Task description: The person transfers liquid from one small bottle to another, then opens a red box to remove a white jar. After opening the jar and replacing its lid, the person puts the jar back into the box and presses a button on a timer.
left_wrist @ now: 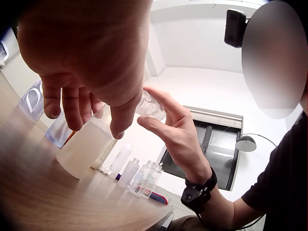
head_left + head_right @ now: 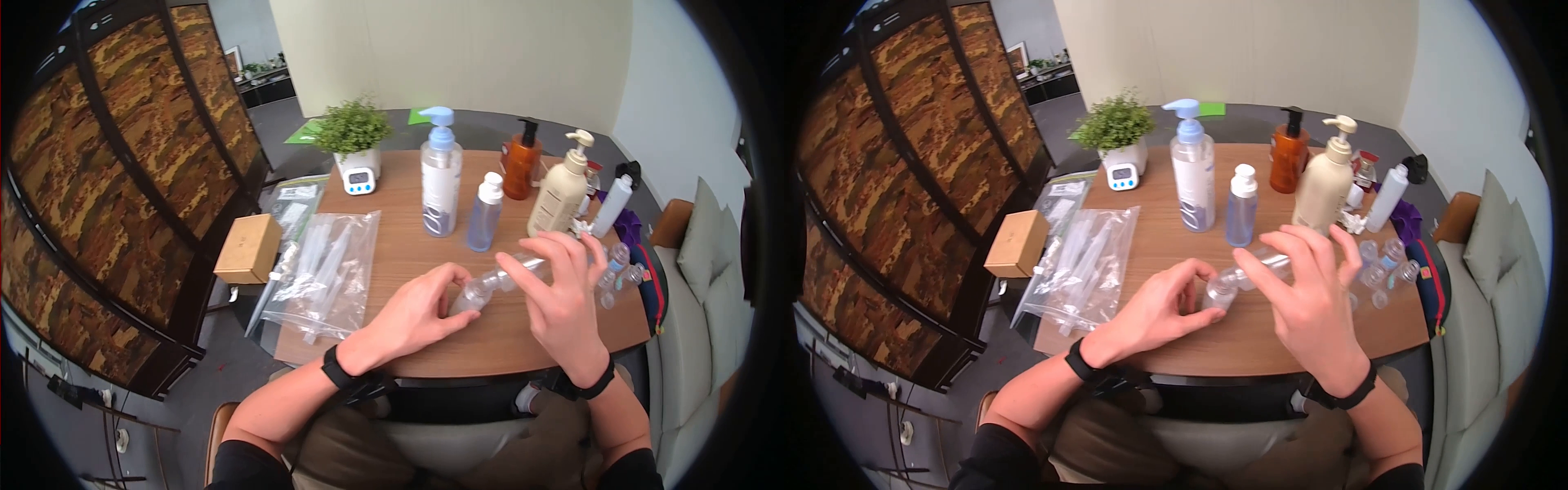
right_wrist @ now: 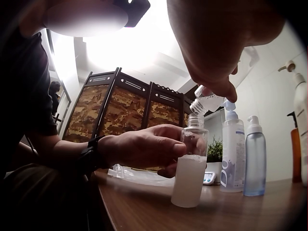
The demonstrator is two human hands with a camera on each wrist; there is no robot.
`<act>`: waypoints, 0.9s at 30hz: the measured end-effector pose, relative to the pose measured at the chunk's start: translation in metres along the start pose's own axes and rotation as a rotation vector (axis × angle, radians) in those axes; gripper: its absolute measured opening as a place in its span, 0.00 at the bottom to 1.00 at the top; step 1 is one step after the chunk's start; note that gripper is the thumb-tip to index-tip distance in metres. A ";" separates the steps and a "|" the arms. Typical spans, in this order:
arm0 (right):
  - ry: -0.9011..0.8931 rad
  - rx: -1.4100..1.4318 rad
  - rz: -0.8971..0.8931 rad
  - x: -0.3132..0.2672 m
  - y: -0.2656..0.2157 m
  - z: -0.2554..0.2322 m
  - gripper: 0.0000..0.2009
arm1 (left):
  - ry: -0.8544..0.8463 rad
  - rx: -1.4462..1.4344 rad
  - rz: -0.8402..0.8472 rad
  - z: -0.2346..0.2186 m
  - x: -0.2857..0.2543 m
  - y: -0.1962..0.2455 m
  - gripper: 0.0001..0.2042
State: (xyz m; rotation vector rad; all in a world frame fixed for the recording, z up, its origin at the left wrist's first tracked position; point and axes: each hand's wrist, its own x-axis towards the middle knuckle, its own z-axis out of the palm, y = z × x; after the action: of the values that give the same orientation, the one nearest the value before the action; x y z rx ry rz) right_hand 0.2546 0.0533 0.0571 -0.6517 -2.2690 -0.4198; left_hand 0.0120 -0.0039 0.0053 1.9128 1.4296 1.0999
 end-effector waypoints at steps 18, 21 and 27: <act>-0.025 0.058 0.055 -0.001 0.001 0.004 0.29 | -0.006 -0.038 0.017 -0.001 0.000 0.000 0.23; -0.028 0.076 0.076 -0.003 0.002 0.004 0.29 | -0.012 -0.033 0.006 -0.001 0.000 0.001 0.24; -0.036 0.133 0.086 -0.004 0.004 0.007 0.28 | -0.015 0.001 -0.008 -0.002 0.000 0.000 0.25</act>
State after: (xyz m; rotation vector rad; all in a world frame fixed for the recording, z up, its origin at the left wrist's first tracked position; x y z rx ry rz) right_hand 0.2551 0.0584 0.0499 -0.6904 -2.2705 -0.2156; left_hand 0.0107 -0.0042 0.0062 1.9102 1.4289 1.0791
